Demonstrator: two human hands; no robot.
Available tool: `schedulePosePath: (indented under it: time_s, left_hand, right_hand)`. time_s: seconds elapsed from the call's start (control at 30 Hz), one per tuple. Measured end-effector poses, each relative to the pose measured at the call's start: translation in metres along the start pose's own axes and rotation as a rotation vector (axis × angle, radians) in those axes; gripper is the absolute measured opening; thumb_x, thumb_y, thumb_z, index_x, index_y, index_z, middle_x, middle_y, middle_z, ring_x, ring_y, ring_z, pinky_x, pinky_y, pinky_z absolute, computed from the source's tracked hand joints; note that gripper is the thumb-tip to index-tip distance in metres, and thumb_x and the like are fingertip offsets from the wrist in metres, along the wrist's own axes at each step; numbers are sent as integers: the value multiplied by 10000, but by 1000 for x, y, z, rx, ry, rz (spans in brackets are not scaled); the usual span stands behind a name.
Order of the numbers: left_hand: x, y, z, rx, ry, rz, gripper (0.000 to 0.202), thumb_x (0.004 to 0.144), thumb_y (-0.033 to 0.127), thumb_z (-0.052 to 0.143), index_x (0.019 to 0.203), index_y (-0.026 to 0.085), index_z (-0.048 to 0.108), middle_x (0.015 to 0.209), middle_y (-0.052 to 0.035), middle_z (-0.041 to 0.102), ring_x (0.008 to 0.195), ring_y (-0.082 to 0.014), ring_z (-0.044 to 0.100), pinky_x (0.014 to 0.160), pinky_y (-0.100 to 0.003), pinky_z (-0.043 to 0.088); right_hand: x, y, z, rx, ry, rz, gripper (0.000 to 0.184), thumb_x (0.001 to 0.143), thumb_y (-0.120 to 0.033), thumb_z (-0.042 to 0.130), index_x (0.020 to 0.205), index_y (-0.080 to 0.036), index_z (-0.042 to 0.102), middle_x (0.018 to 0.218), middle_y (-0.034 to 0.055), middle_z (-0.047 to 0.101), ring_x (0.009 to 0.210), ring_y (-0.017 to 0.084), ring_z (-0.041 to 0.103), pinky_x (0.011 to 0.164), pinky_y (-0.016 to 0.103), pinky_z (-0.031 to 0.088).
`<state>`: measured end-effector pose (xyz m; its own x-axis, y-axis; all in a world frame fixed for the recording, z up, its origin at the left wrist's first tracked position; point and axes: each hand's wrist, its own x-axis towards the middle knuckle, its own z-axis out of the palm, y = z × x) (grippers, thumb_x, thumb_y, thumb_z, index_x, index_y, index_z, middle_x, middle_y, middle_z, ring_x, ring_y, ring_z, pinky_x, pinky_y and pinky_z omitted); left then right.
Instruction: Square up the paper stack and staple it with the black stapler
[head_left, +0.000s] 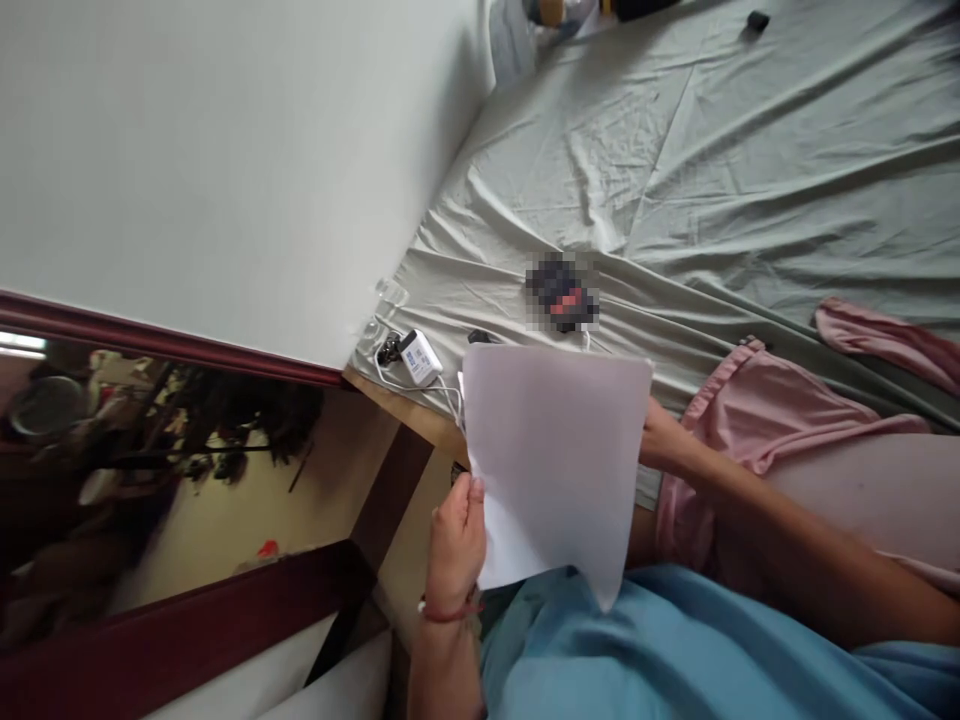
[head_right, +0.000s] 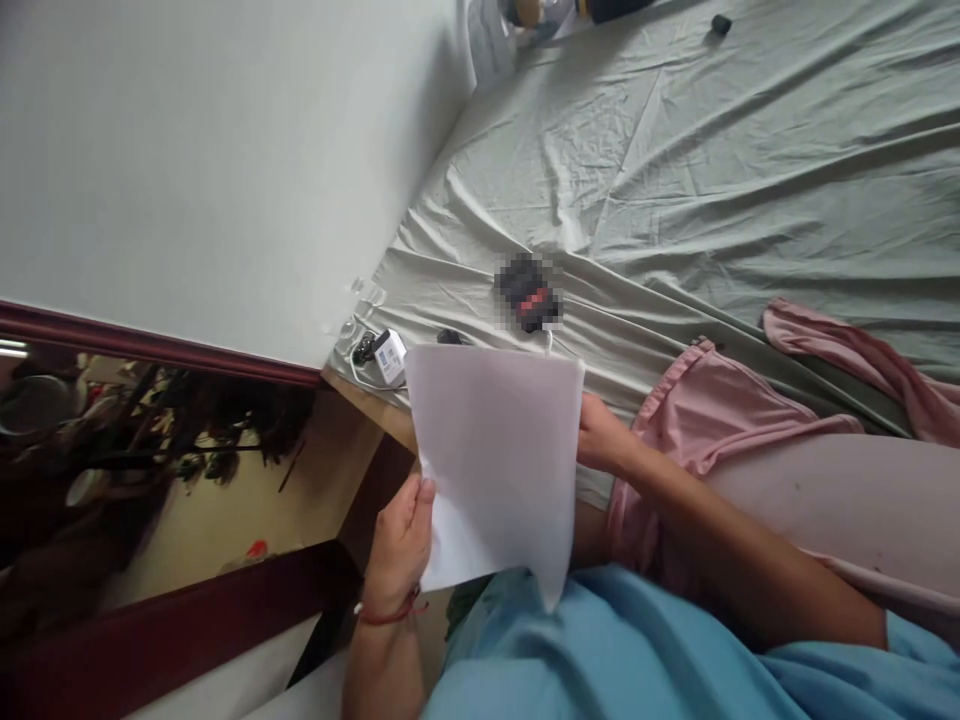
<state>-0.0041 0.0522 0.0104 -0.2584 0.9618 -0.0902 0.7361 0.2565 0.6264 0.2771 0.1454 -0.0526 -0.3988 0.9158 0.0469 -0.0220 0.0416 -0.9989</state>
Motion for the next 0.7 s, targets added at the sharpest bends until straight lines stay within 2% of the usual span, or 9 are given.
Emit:
schedulePosePath:
  time_s: [0.03,0.1,0.17,0.23,0.33,0.4,0.53,0.6,0.7]
  left_hand:
    - [0,-1,1,-34,-22,-13,497,981,607,510,749,169,553,645,13,518,588,-110,466,579,-246,395]
    - [1,-3,7,-181,-30,-59,511,958,660,507,863,171,623,758,-19,620,700,-140,560,671,-257,461]
    - [1,-8,18,-376,20,-110,538,929,681,546,1014,164,667,934,-64,697,860,-185,638,796,-287,512]
    - [2,-13,31,-511,118,-169,575,882,695,608,1082,160,678,1056,-93,714,975,-218,660,876,-308,523]
    - [2,-18,54,-623,256,-337,651,810,702,691,1206,186,652,1195,-104,695,1077,-237,656,934,-321,524]
    - [0,-19,70,-669,249,-445,657,836,691,668,1277,207,618,1245,-106,679,1093,-242,660,918,-332,540]
    - [-4,-20,93,-635,268,-430,597,882,676,617,1230,192,635,1234,-114,666,1114,-239,658,920,-323,545]
    - [-7,-22,98,-613,293,-405,580,875,671,628,1189,184,651,1207,-113,668,1109,-234,654,927,-317,538]
    - [-9,-26,98,-591,263,-359,559,876,657,631,1142,168,670,1138,-109,680,1062,-225,658,921,-317,532]
  right_hand:
    - [0,1,-1,64,8,47,324,870,-489,616,848,-187,731,739,27,667,708,173,599,637,272,474]
    - [0,1,-3,189,61,165,474,928,-599,510,874,-179,724,721,40,654,702,178,602,619,274,479]
    - [1,-1,-5,317,110,244,640,985,-678,328,894,-168,704,753,63,660,721,178,612,645,283,499]
    - [2,-3,-7,358,150,256,684,983,-718,282,884,-166,674,790,73,662,750,178,620,680,288,508]
    - [2,-4,-8,123,244,206,509,913,-675,536,829,-182,628,754,28,620,690,151,561,627,255,441]
    - [2,-1,-9,-73,299,161,397,880,-573,642,782,-190,607,708,-2,572,646,132,495,598,247,384]
    - [3,5,-13,-266,373,95,284,878,-423,652,718,-197,589,685,-11,533,653,134,477,626,257,365]
    - [4,4,-14,-339,380,91,250,871,-381,653,707,-198,604,684,-5,551,653,139,497,640,261,371]
    - [2,1,-11,-450,334,125,211,899,-331,612,746,-198,668,733,20,630,674,154,555,657,270,389]
